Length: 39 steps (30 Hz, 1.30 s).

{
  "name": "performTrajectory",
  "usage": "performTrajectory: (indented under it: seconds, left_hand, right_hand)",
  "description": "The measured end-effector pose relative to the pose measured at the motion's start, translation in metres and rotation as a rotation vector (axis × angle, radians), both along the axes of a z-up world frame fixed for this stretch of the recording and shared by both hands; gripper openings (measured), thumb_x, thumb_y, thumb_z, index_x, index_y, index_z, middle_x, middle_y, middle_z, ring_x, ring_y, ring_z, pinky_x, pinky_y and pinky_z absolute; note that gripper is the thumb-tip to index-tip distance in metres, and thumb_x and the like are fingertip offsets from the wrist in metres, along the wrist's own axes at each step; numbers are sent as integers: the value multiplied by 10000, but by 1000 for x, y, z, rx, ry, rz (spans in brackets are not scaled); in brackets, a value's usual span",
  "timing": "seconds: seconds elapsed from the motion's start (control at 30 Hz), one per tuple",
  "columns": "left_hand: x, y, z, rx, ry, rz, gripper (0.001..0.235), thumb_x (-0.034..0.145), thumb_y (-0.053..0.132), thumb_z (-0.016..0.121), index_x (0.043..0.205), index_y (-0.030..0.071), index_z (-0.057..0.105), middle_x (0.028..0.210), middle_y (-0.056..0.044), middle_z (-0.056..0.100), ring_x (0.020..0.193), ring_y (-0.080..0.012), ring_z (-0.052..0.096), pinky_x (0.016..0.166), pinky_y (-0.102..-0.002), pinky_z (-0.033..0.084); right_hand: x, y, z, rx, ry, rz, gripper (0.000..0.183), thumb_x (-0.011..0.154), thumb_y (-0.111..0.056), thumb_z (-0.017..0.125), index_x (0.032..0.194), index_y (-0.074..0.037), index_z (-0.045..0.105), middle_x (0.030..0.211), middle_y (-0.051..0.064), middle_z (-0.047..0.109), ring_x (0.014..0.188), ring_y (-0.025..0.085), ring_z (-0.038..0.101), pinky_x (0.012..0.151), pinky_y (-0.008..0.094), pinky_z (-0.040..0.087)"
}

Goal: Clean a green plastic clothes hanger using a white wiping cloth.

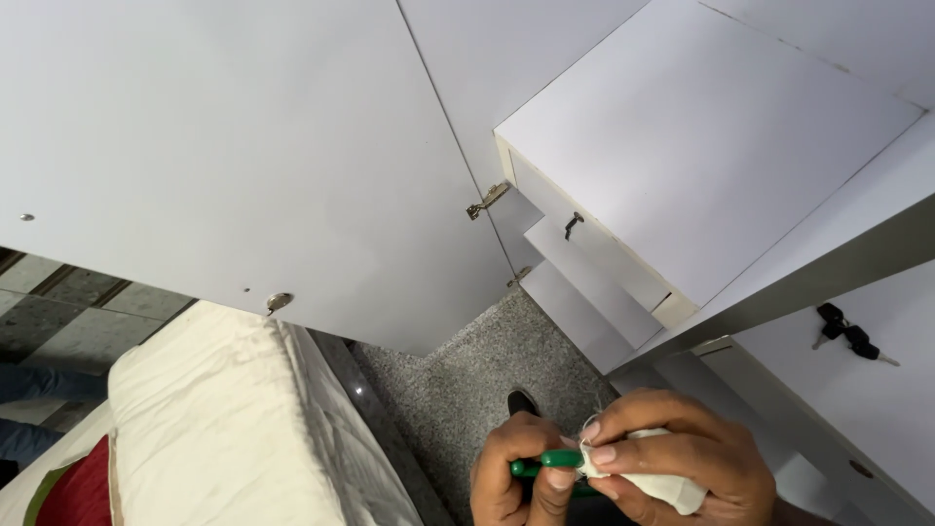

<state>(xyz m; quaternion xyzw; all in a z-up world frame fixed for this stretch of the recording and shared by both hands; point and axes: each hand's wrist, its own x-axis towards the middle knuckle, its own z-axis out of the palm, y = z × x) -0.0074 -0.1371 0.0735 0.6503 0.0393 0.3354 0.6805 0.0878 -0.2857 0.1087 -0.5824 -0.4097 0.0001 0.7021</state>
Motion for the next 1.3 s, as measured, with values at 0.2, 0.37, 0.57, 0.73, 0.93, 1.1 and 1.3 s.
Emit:
performTrajectory:
  seconds: [0.2,0.37,0.57,0.73,0.93,1.1,1.3]
  left_hand:
    - [4,-1,7,-8,53,7,269,1014,264,748,976,30,622,822,-114,718,721,-132,654,658,-288,516]
    - [6,-4,15,-64,91,-1,250,1005,250,747,979,23,646,846,-110,727,749,-129,657,696,-291,517]
    - [5,-2,13,-56,154,34,223,984,225,756,969,23,665,861,-107,746,741,-121,649,699,-286,514]
    - [4,-2,9,-99,214,67,213,957,214,760,970,21,671,867,-105,742,732,-111,621,699,-281,500]
    - [4,0,11,-141,179,35,217,969,204,752,1001,-2,691,916,-123,731,805,-136,643,757,-299,502]
    - [5,1,3,-148,205,34,217,959,199,748,994,-9,698,914,-124,742,809,-144,655,767,-303,511]
    - [4,2,-4,-192,187,12,207,973,175,732,1025,-13,665,954,-129,727,856,-144,647,817,-299,498]
  right_hand:
    - [2,-4,-14,4,11,-6,245,856,-53,830,1084,-40,742,1107,168,757,1011,213,805,842,322,677]
    - [5,0,-11,-8,29,-39,238,843,-36,836,1065,-38,750,1093,165,764,985,201,811,813,306,676]
    - [9,-2,-23,-6,40,-17,243,839,-26,834,1069,-34,753,1098,169,761,1000,209,798,820,316,672]
    - [11,-4,-32,-40,108,10,253,819,-15,833,1061,-26,763,1091,182,769,976,222,803,790,325,678]
    - [16,1,-21,-29,24,25,248,841,-21,841,1069,-26,744,1104,167,756,1009,213,795,824,319,676]
    - [16,-7,-32,-51,59,35,247,831,-11,832,1067,-25,758,1103,171,758,1006,220,791,820,326,672]
    - [14,-5,-33,-81,70,15,251,824,-25,846,1063,-41,768,1085,158,765,999,217,793,819,332,662]
